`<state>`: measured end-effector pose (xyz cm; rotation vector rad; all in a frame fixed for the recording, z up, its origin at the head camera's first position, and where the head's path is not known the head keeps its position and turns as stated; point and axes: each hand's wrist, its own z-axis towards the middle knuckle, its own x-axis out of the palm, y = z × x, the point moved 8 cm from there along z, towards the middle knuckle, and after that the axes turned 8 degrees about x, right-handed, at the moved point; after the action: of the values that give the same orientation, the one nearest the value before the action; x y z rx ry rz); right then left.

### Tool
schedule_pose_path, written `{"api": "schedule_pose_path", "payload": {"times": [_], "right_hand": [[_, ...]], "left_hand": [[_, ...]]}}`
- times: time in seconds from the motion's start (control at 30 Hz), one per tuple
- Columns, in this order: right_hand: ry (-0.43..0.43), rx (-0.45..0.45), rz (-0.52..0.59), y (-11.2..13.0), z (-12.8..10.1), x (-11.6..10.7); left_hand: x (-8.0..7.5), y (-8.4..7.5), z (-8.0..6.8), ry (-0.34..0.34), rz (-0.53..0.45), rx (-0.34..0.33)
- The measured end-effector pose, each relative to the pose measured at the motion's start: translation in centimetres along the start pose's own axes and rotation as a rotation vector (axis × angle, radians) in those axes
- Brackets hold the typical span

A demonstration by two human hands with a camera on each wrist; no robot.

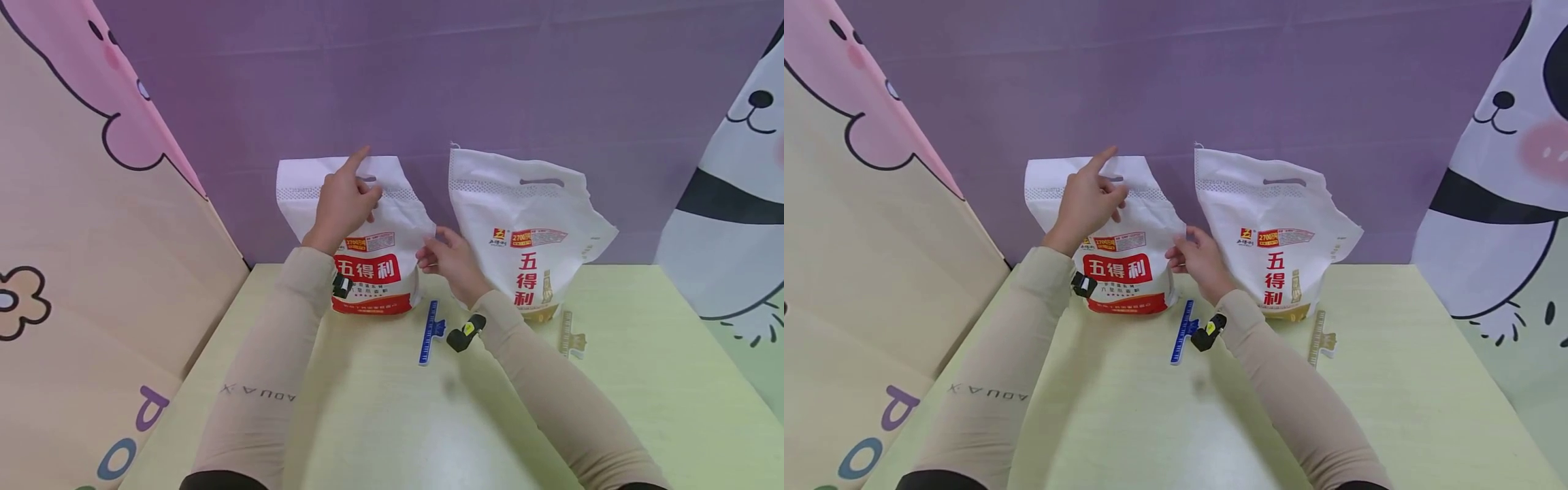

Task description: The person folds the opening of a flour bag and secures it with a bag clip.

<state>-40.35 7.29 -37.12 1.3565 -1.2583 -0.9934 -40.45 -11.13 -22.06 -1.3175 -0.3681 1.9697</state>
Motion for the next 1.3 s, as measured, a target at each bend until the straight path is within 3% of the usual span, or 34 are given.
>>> {"api": "schedule_pose_path", "payload": {"times": [0.43, 0.83, 1.3], "right_hand": [[-0.026, 0.017, 0.01, -0.2, 0.1, 0.1], [-0.011, 0.005, 0.028, -0.4, 0.8, 0.2], [0.033, -0.005, 0.074, -0.2, 0.6, 0.6]], "left_hand": [[0.2, 0.0, 0.4, 0.047, -0.037, -0.057], [0.4, -0.5, 1.2, 0.1, -0.027, -0.051], [0.0, -0.9, 0.9, 0.04, -0.045, -0.02]]}}
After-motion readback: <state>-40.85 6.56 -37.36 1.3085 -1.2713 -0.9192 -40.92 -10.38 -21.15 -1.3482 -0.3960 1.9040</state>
